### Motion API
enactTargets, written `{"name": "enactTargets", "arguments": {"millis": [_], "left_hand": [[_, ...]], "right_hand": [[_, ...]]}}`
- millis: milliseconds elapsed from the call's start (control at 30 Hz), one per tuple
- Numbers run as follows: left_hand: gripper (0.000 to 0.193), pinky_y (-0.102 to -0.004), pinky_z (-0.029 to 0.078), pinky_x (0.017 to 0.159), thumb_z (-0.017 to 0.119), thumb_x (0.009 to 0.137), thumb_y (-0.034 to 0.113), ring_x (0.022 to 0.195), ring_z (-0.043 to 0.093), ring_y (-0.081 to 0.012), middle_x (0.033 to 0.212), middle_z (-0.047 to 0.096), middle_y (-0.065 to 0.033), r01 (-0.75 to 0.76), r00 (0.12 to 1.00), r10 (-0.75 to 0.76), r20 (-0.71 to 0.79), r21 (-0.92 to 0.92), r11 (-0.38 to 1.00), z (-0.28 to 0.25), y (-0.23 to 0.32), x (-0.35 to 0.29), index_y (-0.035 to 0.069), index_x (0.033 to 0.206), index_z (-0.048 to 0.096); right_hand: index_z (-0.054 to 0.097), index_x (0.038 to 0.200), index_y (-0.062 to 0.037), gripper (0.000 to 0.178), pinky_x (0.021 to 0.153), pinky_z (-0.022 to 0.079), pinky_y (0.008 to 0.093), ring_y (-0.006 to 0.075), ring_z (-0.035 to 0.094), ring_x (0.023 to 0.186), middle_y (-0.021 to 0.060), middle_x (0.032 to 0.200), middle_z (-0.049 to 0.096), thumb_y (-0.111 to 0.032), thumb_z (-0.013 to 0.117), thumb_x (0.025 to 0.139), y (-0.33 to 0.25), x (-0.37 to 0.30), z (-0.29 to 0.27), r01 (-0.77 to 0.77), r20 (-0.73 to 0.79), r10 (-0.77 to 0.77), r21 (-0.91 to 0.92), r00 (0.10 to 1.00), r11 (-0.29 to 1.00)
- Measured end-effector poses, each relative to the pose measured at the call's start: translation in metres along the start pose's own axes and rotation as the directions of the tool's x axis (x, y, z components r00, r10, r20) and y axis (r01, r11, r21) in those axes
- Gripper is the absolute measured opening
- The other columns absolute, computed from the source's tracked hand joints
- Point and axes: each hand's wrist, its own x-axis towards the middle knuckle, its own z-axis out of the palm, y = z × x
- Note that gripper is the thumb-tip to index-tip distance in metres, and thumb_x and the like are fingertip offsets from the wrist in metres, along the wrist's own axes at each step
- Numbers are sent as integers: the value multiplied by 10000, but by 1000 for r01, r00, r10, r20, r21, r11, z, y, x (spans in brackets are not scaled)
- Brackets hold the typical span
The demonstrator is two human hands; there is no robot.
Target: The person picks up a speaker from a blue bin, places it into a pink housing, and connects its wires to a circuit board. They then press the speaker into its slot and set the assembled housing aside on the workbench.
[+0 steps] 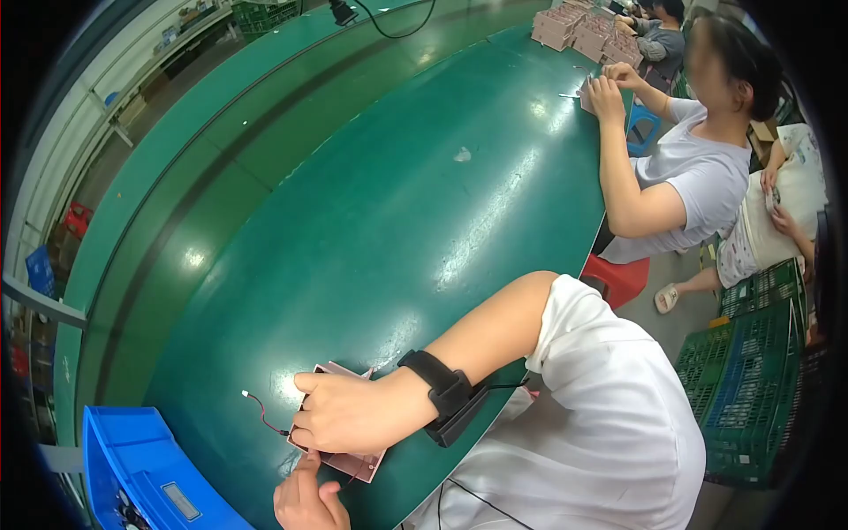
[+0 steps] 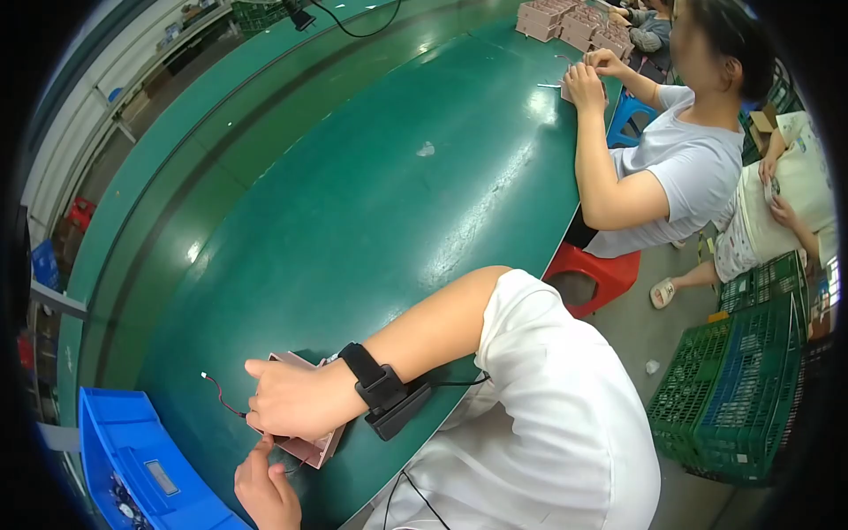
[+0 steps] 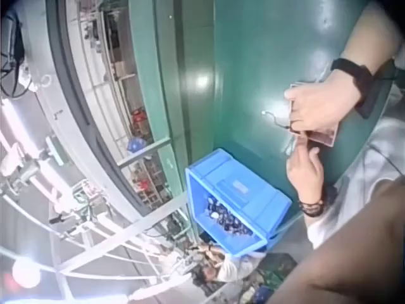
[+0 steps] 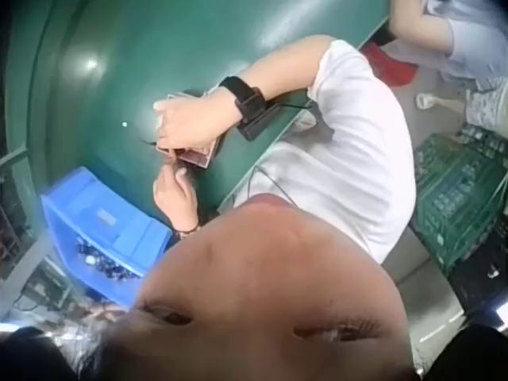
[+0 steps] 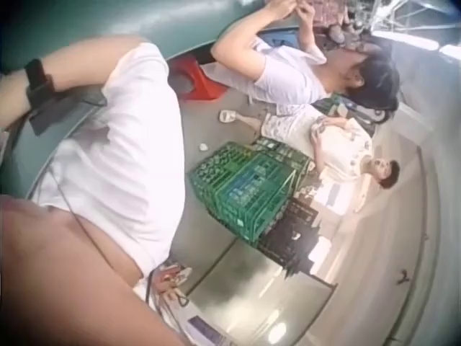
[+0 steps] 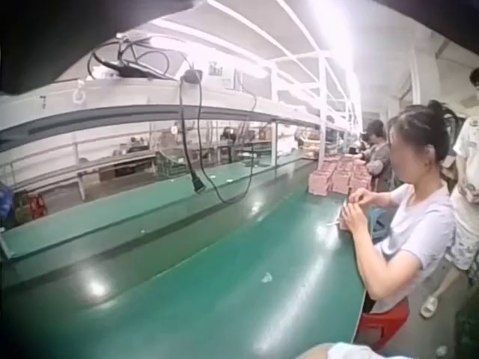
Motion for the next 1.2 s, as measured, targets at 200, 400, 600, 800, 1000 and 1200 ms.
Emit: {"name": "enactTargets", "arguments": {"millis": [200, 400, 600, 800, 1000, 1200], "left_hand": [[102, -441, 444, 615, 627, 860, 123, 638, 574, -358, 688, 595, -170, -22, 998, 39, -59, 274, 961, -6, 3, 14, 51, 930, 603], [88, -455, 433, 616, 632, 850, 120, 670, 562, -378, 714, 593, -176, -104, 988, 128, -89, 235, 967, 0, -20, 15, 53, 892, 593], [202, -419, 439, 703, 655, 804, 97, 801, 574, -356, 872, 608, -160, -124, 990, 131, -61, 110, 986, 4, -20, 5, 39, 988, 594], [262, -376, 429, 710, 703, 747, 132, 811, 579, -289, 854, 598, -83, -198, 972, 194, -136, -13, 980, 9, -24, 19, 83, 1000, 657], [268, -368, 447, 732, 693, 786, 126, 825, 589, -281, 913, 600, -107, -152, 926, 80, -368, -171, 973, 7, -21, 20, 65, 1042, 641], [305, -375, 443, 790, 676, 814, 129, 860, 599, -281, 994, 616, -121, -109, 864, 8, -503, -171, 979, 11, -13, 43, 40, 1093, 590]], "right_hand": [[634, 834, -88, 253, 733, 285, 321, 143, 556, 575, -8, 636, 594, -301, 681, 704, 3, 9, 3, -17, 42, 15, 37, 999, 999], [605, 848, -81, 234, 692, 300, 298, 147, 533, 562, 16, 695, 589, -273, 614, 715, -1, 7, -2, -28, 107, 25, 35, 994, 999], [585, 858, -76, 219, 682, 345, 305, 150, 582, 646, 21, 741, 595, -252, 608, 730, -16, 0, 1, 29, 44, -26, -61, 999, 998], [562, 886, -99, 197, 625, 409, 342, 211, 598, 724, 49, 811, 588, -207, 657, 751, 18, 11, -38, -66, -12, 66, 28, 998, 997], [568, 1107, -84, 363, 669, 447, 381, 278, 601, 827, 68, 871, 569, -124, 699, 771, 54, 18, -36, -226, -60, 244, 218, 968, 949], [559, 1151, -89, 396, 687, 431, 342, 243, 606, 845, 55, 913, 595, -87, 688, 777, 50, 24, -33, -113, -137, 148, 235, 979, 965]]}}
